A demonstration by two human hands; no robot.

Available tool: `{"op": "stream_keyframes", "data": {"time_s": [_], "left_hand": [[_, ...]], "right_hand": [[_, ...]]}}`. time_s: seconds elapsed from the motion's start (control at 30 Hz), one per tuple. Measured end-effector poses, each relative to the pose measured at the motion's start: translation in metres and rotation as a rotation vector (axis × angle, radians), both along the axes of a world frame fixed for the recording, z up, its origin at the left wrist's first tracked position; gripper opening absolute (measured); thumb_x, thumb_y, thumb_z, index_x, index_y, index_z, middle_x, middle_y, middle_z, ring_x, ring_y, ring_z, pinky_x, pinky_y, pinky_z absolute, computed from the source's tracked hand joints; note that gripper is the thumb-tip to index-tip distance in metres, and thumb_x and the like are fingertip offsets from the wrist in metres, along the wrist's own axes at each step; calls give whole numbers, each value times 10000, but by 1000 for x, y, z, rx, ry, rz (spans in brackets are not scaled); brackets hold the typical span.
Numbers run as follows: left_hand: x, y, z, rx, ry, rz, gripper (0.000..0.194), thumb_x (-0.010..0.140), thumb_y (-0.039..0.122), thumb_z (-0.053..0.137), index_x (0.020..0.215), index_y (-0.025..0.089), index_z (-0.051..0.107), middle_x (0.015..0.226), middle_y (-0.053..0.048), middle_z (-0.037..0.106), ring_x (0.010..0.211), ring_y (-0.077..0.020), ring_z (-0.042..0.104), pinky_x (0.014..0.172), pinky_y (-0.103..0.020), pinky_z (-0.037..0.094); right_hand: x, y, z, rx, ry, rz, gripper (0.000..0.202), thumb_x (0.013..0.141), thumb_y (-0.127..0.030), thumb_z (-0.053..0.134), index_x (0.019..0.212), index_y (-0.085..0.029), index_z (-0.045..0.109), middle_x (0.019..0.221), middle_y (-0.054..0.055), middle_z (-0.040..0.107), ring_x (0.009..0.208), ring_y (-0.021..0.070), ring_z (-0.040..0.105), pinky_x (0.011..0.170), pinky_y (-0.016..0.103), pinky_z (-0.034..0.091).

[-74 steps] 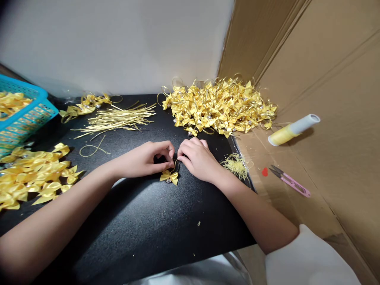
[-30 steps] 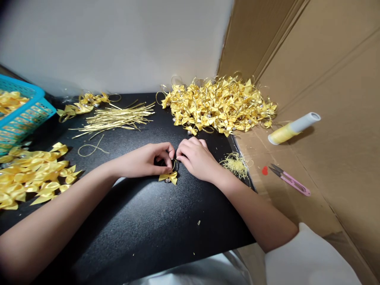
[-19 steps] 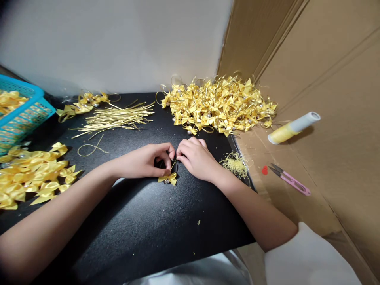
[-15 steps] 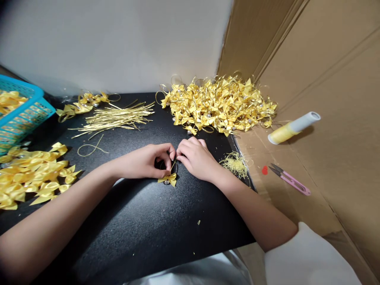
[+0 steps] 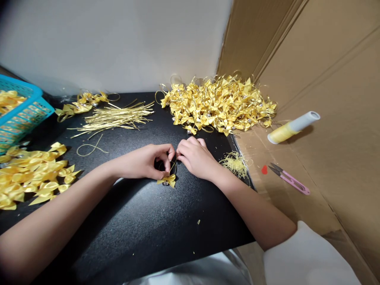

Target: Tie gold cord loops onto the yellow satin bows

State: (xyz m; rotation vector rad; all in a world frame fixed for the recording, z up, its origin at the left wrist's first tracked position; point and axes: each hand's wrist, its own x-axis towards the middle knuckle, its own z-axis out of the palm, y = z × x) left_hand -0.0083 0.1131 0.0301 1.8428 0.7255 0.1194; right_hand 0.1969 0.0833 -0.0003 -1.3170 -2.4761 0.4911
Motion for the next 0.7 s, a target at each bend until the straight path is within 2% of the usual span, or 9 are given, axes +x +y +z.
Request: {"op": "stream_keyframes", "data": {"time_s": [0.5, 0.7], "left_hand": [[0, 0, -1, -77, -36, -12, 237, 680, 159, 659, 837, 186, 483, 765, 22, 684, 707, -129, 631, 693, -237, 455], [-2, 1, -2, -77, -50, -25, 244, 712, 183, 667, 909, 182, 522, 797, 10, 712, 739, -131, 645, 742, -247, 462]], "right_hand": [[0, 3, -3, 42, -20, 24, 154, 954, -202, 451, 882, -200, 586, 991, 56, 637, 969, 216, 476, 877, 375, 276], [1, 2, -3, 35, 5, 4, 172, 958, -216, 439, 859, -198, 579, 960, 56, 627, 955, 213, 482, 865, 369, 287]]}}
